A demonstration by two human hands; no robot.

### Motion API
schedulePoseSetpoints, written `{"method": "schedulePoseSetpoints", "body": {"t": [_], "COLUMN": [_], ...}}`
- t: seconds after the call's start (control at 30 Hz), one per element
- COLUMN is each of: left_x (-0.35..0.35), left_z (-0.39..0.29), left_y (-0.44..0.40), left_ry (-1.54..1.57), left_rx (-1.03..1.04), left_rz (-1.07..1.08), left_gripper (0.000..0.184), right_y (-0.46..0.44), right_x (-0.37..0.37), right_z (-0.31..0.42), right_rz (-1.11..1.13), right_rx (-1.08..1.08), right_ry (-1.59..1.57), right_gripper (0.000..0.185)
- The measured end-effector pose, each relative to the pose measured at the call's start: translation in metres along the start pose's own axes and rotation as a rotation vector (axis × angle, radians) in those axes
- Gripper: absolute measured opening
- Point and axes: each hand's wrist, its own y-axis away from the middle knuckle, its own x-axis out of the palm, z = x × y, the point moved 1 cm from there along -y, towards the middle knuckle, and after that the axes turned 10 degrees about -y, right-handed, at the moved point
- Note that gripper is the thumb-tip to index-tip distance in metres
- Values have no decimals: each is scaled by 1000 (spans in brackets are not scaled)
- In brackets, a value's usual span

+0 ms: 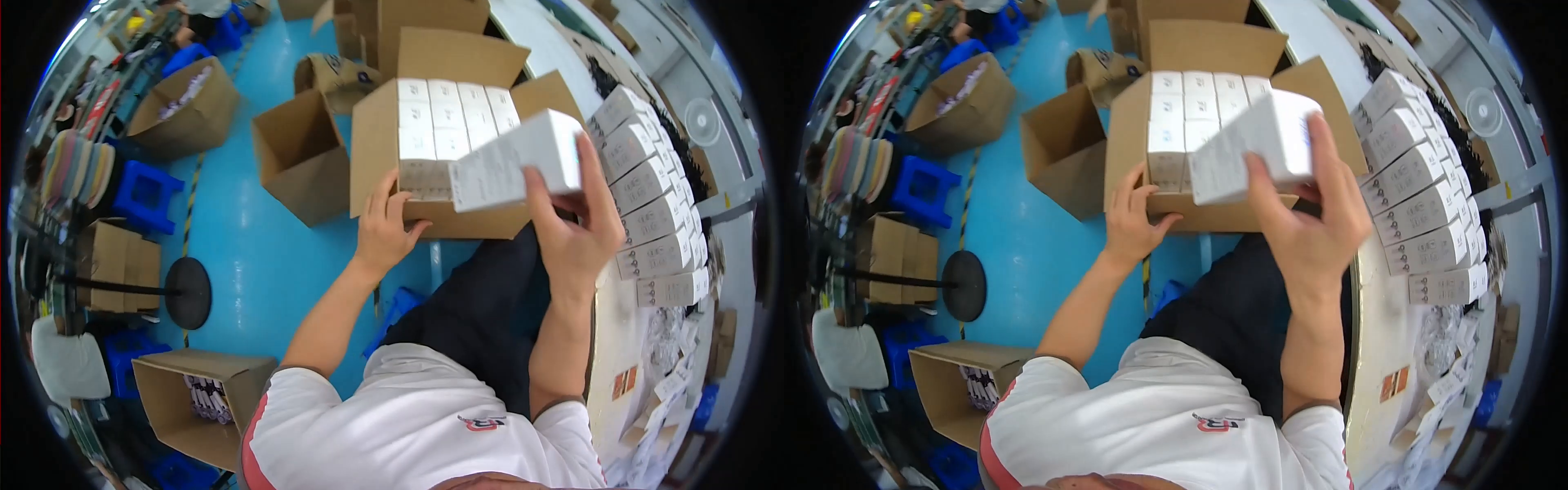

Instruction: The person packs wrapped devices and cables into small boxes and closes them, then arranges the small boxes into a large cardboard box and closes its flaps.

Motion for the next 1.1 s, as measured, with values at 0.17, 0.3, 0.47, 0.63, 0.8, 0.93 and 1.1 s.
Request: {"method": "schedulePoseSetpoints", "body": {"t": [0.17, 0.3, 0.47, 0.63, 0.8, 0.93, 1.1], "left_x": [4, 1, -2, -13, -10, -9, -8], "left_z": [0, 2, 4, 2, -1, -2, -3], "left_y": [2, 1, -2, -11, -17, -22, -20], "left_ry": [2, 31, 6, 66, 83, 135, 83], "left_rx": [24, 14, 40, -19, -87, -114, -100], "left_rz": [-57, -33, -8, -24, -64, -147, -145], "left_gripper": [63, 58, 48, 46, 44, 40, 53], "right_y": [6, -1, -18, -13, 5, 38, 99], "right_x": [46, 66, 96, 112, 107, 106, 123], "right_z": [-11, -1, -7, -5, -9, -19, -33], "right_rz": [92, 133, 211, 186, 120, 229, 373], "right_rx": [-2, 4, 62, 88, 42, -43, 3], "right_ry": [141, 192, 165, 143, 152, 160, 24], "right_gripper": [65, 59, 53, 52, 55, 67, 76]}}
